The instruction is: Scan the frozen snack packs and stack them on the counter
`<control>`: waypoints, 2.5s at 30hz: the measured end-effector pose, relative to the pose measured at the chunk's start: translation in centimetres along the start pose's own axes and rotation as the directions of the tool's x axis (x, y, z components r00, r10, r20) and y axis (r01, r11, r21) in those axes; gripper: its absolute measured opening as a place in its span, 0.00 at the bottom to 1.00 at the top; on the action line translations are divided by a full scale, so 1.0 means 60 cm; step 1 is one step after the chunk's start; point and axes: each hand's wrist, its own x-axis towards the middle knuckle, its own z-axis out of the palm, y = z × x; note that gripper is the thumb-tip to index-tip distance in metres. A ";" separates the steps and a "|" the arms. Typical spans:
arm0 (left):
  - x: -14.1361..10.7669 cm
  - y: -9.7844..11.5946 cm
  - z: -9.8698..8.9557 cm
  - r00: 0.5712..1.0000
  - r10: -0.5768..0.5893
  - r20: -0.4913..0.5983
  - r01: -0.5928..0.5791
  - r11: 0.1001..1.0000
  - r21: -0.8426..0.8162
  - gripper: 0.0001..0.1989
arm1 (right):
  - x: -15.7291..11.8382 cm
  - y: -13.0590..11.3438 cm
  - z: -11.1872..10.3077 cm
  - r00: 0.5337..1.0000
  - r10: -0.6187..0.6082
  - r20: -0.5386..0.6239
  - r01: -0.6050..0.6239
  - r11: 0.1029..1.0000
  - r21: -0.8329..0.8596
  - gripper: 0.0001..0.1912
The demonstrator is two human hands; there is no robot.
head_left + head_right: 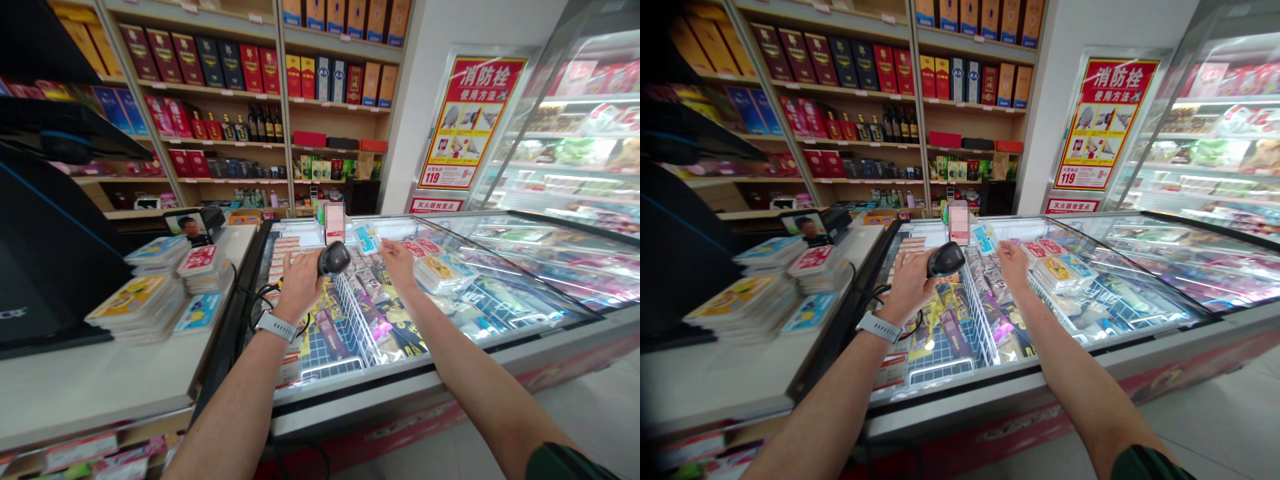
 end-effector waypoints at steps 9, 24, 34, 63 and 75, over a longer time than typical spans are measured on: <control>-0.001 0.000 0.004 1.000 -0.002 -0.008 0.002 1.000 0.005 0.28 | -0.005 -0.005 -0.007 0.995 -0.095 -0.006 0.093 0.985 -0.145 0.18; 0.000 -0.005 0.005 1.000 -0.008 0.020 0.008 1.000 0.007 0.28 | -0.030 -0.033 -0.050 0.996 0.019 0.084 0.067 0.440 -0.895 0.16; -0.002 0.001 -0.004 1.000 -0.015 0.021 0.015 1.000 -0.025 0.27 | -0.037 -0.033 -0.041 0.982 0.108 0.153 0.131 0.189 -0.973 0.17; -0.011 0.001 -0.004 0.998 -0.041 0.053 0.043 0.998 -0.047 0.25 | -0.027 0.019 -0.037 0.949 0.036 0.312 0.295 0.234 -0.926 0.21; -0.016 0.004 -0.007 0.998 -0.013 0.061 0.016 0.999 -0.049 0.24 | -0.026 -0.019 -0.020 0.928 -0.275 0.250 0.365 0.543 -0.757 0.28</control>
